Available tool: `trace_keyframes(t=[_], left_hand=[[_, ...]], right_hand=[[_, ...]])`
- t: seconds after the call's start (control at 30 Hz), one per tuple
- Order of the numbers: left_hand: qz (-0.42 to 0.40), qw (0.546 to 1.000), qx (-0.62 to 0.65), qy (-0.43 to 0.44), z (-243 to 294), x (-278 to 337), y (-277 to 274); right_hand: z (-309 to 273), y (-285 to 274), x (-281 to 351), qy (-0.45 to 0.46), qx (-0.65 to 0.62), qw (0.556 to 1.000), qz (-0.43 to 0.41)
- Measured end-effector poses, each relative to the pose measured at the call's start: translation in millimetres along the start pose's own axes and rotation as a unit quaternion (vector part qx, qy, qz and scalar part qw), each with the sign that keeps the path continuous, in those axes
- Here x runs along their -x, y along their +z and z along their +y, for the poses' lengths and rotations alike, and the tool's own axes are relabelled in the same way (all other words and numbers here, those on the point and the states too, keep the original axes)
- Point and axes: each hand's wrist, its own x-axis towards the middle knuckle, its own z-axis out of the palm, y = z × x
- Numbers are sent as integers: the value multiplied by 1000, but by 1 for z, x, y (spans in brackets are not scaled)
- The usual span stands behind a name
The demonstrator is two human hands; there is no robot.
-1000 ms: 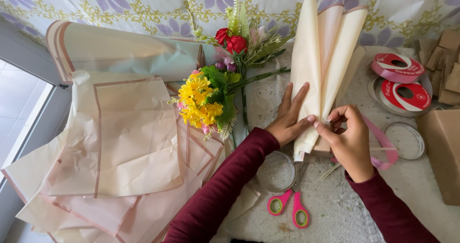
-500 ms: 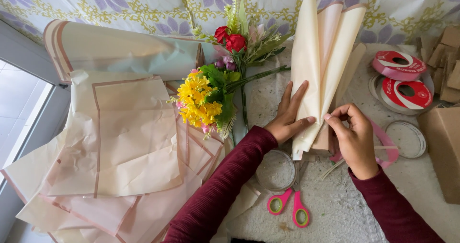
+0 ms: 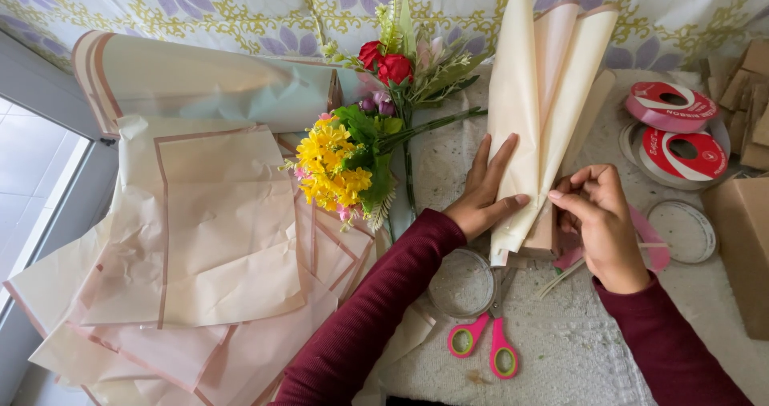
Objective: The person wraps a bouquet of artificial flowers in beige paper, securing it with tape and scissors. They fold the paper around the stems, cut tape, and adjust the wrapping to form a neat bouquet.
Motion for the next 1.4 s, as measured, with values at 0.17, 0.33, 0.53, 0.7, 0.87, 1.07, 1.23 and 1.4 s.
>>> trace_keyframes(t=[0.17, 0.33, 0.53, 0.7, 0.87, 1.07, 1.23, 1.4], left_hand=[[-11, 1000, 7, -11, 5, 1, -2], [-4, 1000, 7, 7, -1, 0, -2], [-11, 1000, 15, -4, 8, 4, -4], [-13, 1000, 16, -1, 2, 1, -5], [-18, 1000, 17, 0, 3, 1, -4], [-22, 1000, 19, -4, 9, 2, -3], [-17, 998, 51, -21, 27, 10, -11], [-13, 998, 50, -21, 26, 10, -9]], right_hand=[[-13, -6, -5, 98, -74, 992, -24], [-11, -4, -6, 98, -96, 990, -18], [-19, -2, -1, 63, -32, 996, -55], [-20, -7, -4, 57, -41, 992, -100], [-21, -10, -6, 80, -57, 989, -112], [-14, -2, -4, 43, 9, 997, -57], [-11, 0, -4, -7, 91, 995, -46], [-24, 14, 0, -46, 197, 979, -12]])
